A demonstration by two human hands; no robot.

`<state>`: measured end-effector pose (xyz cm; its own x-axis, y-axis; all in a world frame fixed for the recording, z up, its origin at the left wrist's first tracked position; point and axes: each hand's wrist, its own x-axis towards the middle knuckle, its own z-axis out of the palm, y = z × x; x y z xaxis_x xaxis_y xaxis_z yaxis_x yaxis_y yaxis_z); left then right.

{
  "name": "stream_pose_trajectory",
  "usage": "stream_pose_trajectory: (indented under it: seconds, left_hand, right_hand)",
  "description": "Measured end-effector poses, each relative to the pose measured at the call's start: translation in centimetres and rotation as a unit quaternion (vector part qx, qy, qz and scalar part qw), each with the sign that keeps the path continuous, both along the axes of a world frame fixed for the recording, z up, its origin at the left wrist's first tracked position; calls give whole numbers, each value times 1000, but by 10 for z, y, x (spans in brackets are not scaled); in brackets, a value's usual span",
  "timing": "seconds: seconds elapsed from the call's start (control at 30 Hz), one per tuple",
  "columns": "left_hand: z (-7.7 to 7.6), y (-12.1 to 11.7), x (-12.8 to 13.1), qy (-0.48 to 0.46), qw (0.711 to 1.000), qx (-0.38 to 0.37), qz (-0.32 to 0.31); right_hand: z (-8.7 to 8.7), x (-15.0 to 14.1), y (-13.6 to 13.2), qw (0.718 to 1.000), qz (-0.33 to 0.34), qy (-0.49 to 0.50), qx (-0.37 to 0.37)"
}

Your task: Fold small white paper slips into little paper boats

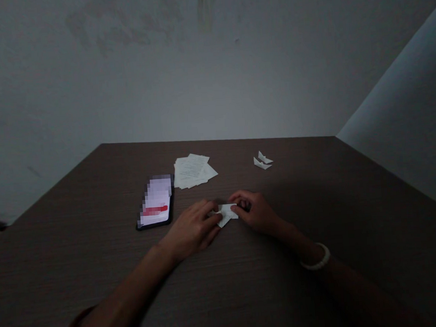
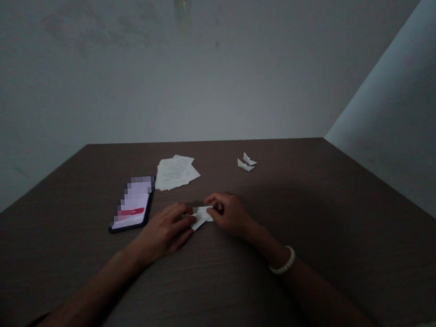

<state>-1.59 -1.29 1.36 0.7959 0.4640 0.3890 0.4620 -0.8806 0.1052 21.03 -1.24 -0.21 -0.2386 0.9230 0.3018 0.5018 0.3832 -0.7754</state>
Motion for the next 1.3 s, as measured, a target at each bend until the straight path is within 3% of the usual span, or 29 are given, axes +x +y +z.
stream_pose_trajectory:
  seconds: [0.13, 0.27, 0.4, 0.57, 0.9, 1.3]
  left_hand:
    - [-2, 1, 0, 27, 999, 26, -2]
    - [-3, 1, 0, 59, 998, 7, 8]
    - [-2, 1, 0, 69, 997, -14, 15]
    - [-2, 2, 0, 67, 997, -26, 38]
    - [1, 1, 4, 73, 996, -27, 35]
    - [7, -4, 5, 65, 996, -53, 9]
  right_hand:
    - [-1, -2, 0, 1000, 9, -8, 9]
    - [-1, 2, 1, 997, 16, -40, 63]
    - [5, 11, 0, 985, 99, -63, 127]
    - [12, 16, -4, 975, 128, -118, 137]
    - [3, 14, -1, 963, 116, -179, 163]
    - [5, 11, -2, 962, 113, -190, 159]
